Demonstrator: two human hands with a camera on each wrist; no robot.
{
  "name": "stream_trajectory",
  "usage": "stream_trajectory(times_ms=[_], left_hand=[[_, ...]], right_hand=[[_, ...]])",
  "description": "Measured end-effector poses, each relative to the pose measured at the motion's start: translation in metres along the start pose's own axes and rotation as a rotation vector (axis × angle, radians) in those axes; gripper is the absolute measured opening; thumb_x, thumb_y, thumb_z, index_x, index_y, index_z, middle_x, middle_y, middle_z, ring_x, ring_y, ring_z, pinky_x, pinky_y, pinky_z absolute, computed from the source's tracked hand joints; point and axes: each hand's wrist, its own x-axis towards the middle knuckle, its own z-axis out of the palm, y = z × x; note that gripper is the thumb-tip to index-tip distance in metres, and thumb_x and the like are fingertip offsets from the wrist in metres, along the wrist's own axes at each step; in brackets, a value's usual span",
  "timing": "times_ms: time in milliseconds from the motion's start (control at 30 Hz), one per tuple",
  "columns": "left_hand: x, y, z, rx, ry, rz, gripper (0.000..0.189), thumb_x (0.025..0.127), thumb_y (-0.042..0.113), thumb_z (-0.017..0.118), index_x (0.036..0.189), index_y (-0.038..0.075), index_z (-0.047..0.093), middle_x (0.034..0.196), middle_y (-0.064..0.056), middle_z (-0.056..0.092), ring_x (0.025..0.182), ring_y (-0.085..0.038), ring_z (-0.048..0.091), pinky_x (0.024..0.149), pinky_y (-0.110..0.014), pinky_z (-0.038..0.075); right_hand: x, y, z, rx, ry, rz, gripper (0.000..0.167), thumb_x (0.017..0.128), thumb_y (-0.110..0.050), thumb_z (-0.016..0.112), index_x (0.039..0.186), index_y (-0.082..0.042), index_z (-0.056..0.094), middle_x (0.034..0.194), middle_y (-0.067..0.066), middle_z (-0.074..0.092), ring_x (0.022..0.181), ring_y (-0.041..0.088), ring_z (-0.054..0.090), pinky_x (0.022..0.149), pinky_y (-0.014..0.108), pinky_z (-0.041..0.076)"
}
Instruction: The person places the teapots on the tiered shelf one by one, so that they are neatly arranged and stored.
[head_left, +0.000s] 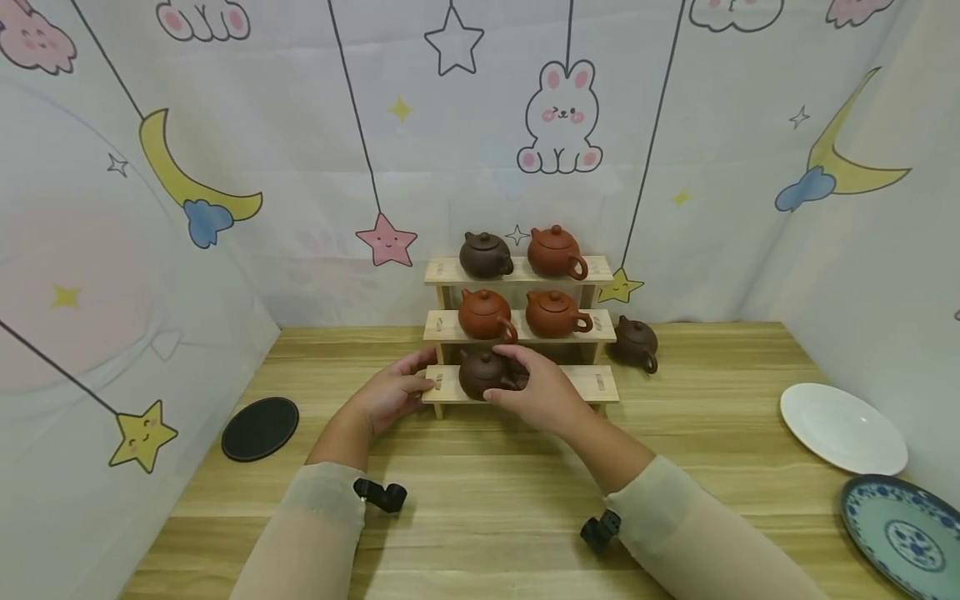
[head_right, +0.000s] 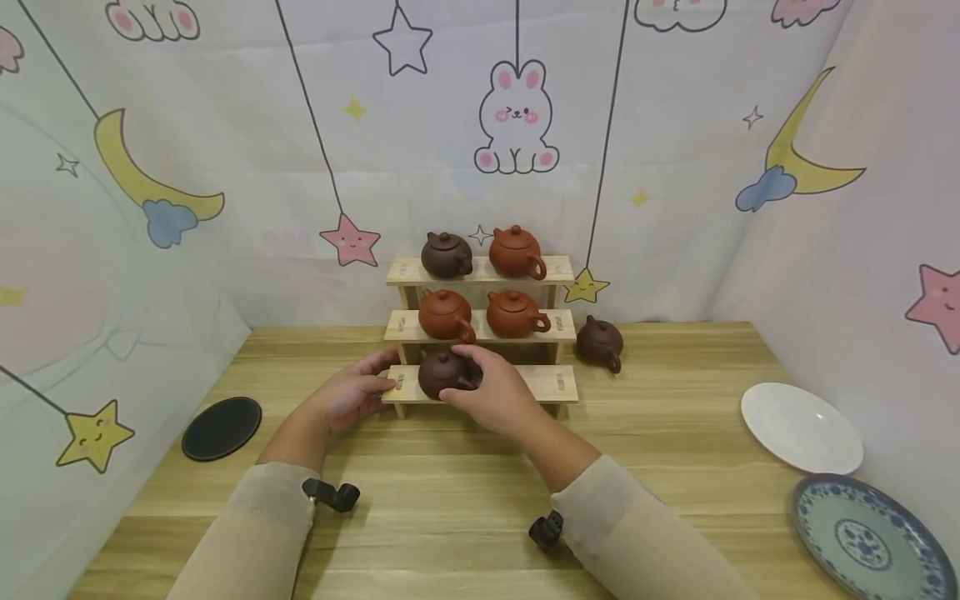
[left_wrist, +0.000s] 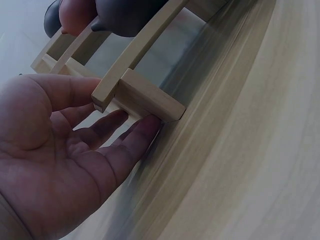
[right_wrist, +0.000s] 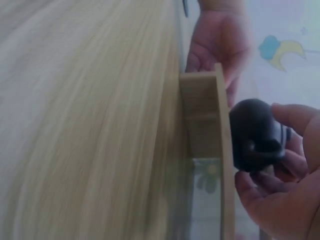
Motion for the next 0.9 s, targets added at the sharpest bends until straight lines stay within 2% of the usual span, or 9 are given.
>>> stream_trajectory(times_ms=[133,267,400,567,767,900], left_hand=[[0.000,0.000,0.000,-0.003,0.003,-0.006,0.070,0.107,0.006,0.052,0.171,0.018,0.027,0.178,-0.007,0.024,0.151,-0.035,0.043,0.103,-0.033,0.052],[0.001,-0.001,-0.001,-0.005,0.003,-0.001,0.069,0.107,0.006,0.052,0.171,0.017,0.028,0.177,-0.009,0.025,0.150,-0.034,0.044,0.102,-0.032,0.053],[0.001,-0.001,-0.001,-0.010,0.002,0.000,0.069,0.107,0.006,0.051,0.171,0.017,0.028,0.177,-0.008,0.025,0.148,-0.034,0.045,0.101,-0.032,0.053],[0.001,0.000,-0.001,-0.005,-0.006,0.008,0.069,0.108,0.006,0.051,0.172,0.017,0.026,0.178,-0.010,0.024,0.147,-0.033,0.046,0.100,-0.031,0.053],[0.000,0.000,0.000,0.005,-0.013,0.016,0.070,0.109,0.006,0.050,0.172,0.016,0.023,0.178,-0.011,0.022,0.147,-0.034,0.045,0.099,-0.030,0.053],[-0.001,0.000,-0.001,0.007,-0.017,0.017,0.070,0.109,0.006,0.050,0.173,0.016,0.023,0.179,-0.011,0.020,0.148,-0.034,0.045,0.100,-0.030,0.052]], right_hand=[[-0.012,0.006,-0.012,0.027,-0.011,-0.006,0.064,0.092,-0.034,0.086,0.150,-0.030,0.060,0.158,0.000,0.057,0.143,0.031,0.060,0.114,0.051,0.052],[-0.025,0.014,-0.027,0.045,-0.011,-0.012,0.059,0.094,-0.033,0.083,0.149,-0.027,0.061,0.156,0.004,0.060,0.135,0.033,0.065,0.108,0.049,0.056],[-0.039,0.025,-0.044,0.070,0.017,-0.030,0.056,0.097,-0.030,0.080,0.148,-0.022,0.061,0.155,0.011,0.060,0.128,0.035,0.069,0.099,0.045,0.060],[-0.052,0.043,-0.068,0.072,0.085,-0.041,0.052,0.098,-0.030,0.080,0.146,-0.019,0.062,0.152,0.016,0.061,0.123,0.034,0.071,0.090,0.034,0.062],[-0.059,0.061,-0.101,0.012,0.181,-0.027,0.053,0.100,-0.031,0.077,0.147,-0.013,0.061,0.149,0.017,0.062,0.124,0.036,0.067,0.087,0.019,0.057],[-0.058,0.075,-0.121,-0.030,0.236,-0.012,0.055,0.101,-0.035,0.075,0.149,-0.011,0.059,0.148,0.017,0.064,0.132,0.036,0.062,0.090,0.011,0.050]])
